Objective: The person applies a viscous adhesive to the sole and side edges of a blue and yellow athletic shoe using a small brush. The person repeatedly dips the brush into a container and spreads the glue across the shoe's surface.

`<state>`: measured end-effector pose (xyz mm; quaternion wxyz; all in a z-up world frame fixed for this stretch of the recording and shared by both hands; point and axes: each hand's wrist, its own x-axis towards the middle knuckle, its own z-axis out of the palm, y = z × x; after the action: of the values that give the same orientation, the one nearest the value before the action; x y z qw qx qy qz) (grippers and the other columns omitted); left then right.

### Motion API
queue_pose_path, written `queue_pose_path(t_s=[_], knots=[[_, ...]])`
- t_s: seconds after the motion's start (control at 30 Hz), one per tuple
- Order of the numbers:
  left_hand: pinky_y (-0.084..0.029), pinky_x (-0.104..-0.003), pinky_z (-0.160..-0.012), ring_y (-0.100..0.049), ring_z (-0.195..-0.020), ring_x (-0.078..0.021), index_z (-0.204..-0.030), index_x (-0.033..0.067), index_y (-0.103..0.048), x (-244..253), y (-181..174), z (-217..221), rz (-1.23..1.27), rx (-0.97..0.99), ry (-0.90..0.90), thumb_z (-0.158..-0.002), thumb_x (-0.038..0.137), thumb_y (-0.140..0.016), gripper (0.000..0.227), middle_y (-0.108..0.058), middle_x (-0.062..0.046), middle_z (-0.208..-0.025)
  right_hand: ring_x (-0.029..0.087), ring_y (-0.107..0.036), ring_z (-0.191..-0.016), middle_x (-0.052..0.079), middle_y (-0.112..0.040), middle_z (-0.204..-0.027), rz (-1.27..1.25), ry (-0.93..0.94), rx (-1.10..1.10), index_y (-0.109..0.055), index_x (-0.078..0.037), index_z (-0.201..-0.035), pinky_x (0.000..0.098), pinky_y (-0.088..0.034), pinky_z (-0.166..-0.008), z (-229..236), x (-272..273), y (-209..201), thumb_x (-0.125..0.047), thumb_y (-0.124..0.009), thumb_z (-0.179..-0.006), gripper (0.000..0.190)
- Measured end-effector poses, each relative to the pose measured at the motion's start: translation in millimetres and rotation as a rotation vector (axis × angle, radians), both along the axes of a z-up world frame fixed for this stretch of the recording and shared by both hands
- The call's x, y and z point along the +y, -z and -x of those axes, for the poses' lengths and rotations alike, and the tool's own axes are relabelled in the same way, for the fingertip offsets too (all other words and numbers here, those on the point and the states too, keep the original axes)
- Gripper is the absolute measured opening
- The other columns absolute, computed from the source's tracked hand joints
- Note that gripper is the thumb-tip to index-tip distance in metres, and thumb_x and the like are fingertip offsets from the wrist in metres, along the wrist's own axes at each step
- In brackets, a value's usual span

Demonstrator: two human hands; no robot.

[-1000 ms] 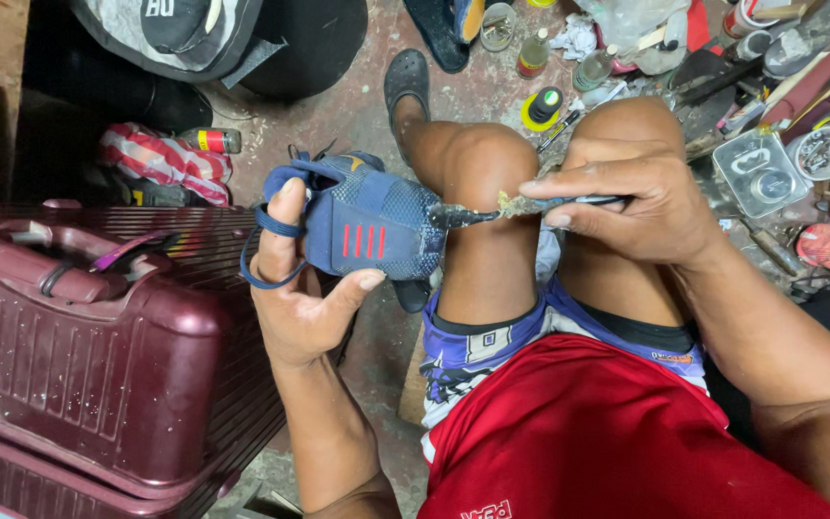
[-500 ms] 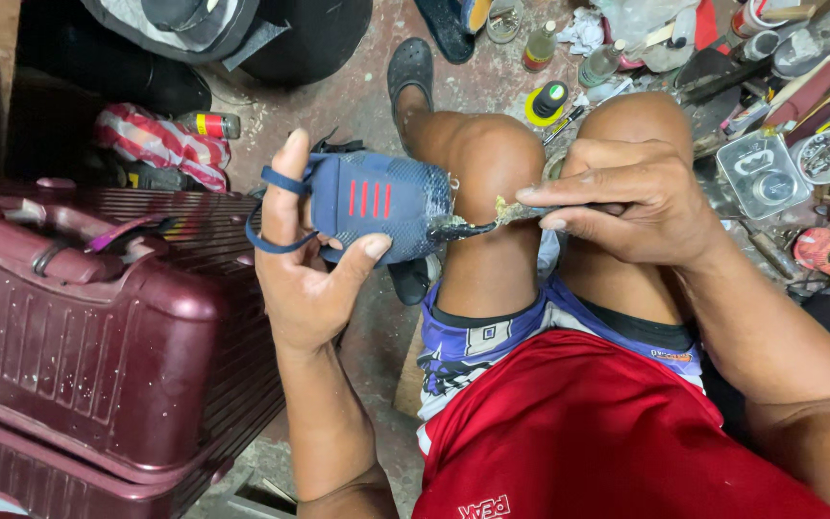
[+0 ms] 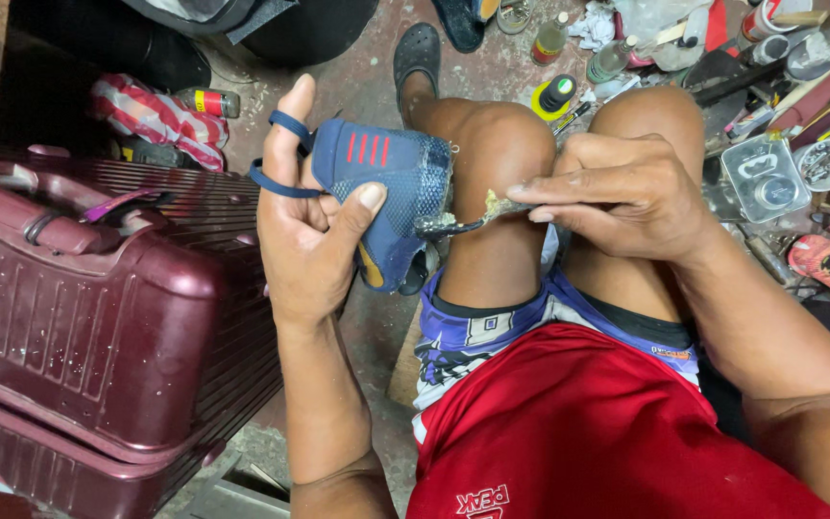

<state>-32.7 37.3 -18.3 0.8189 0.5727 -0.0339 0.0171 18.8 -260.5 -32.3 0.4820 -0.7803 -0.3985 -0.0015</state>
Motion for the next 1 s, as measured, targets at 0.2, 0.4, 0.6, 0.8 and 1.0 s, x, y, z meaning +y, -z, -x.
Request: queue_pose_path(t_s=[0.2,0.4,0.6,0.8,1.0], knots=[[-0.058,-0.029,-0.099,-0.069,-0.106,-0.0153,-0.167,0.0006,-0.021,3,0,-5,0.079,0.006,0.011,-0.102,-0.003,-0.073,0.083,-0.068,-0.014,-0.120,0.016,-0.069,-0.077,0.007,-0.070,-0.089,-0.012,-0.067,0.012,-0.074,-0.008,-0.122,0.0282,-0.053,-0.068,0,10,-1,0.001,-0.078,-0.090,0.033],[-0.056,-0.031,-0.103,-0.068,-0.110,-0.0168,-0.164,-0.0006,-0.023,11,8,-11,0.135,0.019,0.009,-0.102,0.002,-0.075,0.081,-0.067,-0.014,-0.121,0.016,-0.071,-0.077,0.007,-0.071,-0.089,-0.022,-0.141,0.022,-0.074,-0.007,-0.123,0.0278,-0.055,-0.069,-5,19,3,0.003,-0.073,-0.092,0.033],[-0.055,-0.033,-0.104,-0.067,-0.111,-0.0188,-0.168,-0.0001,-0.025,28,21,-19,0.315,0.051,0.040,-0.102,0.008,-0.072,0.082,-0.065,-0.014,-0.122,0.014,-0.065,-0.072,0.005,-0.067,-0.082,-0.085,-0.253,0.133,-0.075,-0.007,-0.120,0.0282,-0.049,-0.064,-10,19,2,-0.004,-0.078,-0.086,0.034],[-0.054,-0.033,-0.105,-0.068,-0.111,-0.0210,-0.165,-0.0014,-0.023,38,33,-25,0.532,0.067,0.140,-0.105,0.007,-0.065,0.073,-0.066,-0.015,-0.123,0.014,-0.058,-0.074,0.005,-0.063,-0.084,-0.119,0.019,0.058,-0.074,-0.006,-0.124,0.0264,-0.044,-0.064,-19,31,1,-0.004,-0.079,-0.092,0.033],[-0.055,-0.038,-0.105,-0.069,-0.115,-0.0252,-0.168,0.0018,-0.021,38,37,-31,0.613,0.074,0.144,-0.103,0.009,-0.063,0.078,-0.066,-0.017,-0.125,0.016,-0.060,-0.072,0.004,-0.062,-0.079,-0.141,-0.240,-0.042,-0.075,-0.006,-0.123,0.0326,-0.047,-0.067,-25,54,-1,-0.006,-0.081,-0.091,0.032]])
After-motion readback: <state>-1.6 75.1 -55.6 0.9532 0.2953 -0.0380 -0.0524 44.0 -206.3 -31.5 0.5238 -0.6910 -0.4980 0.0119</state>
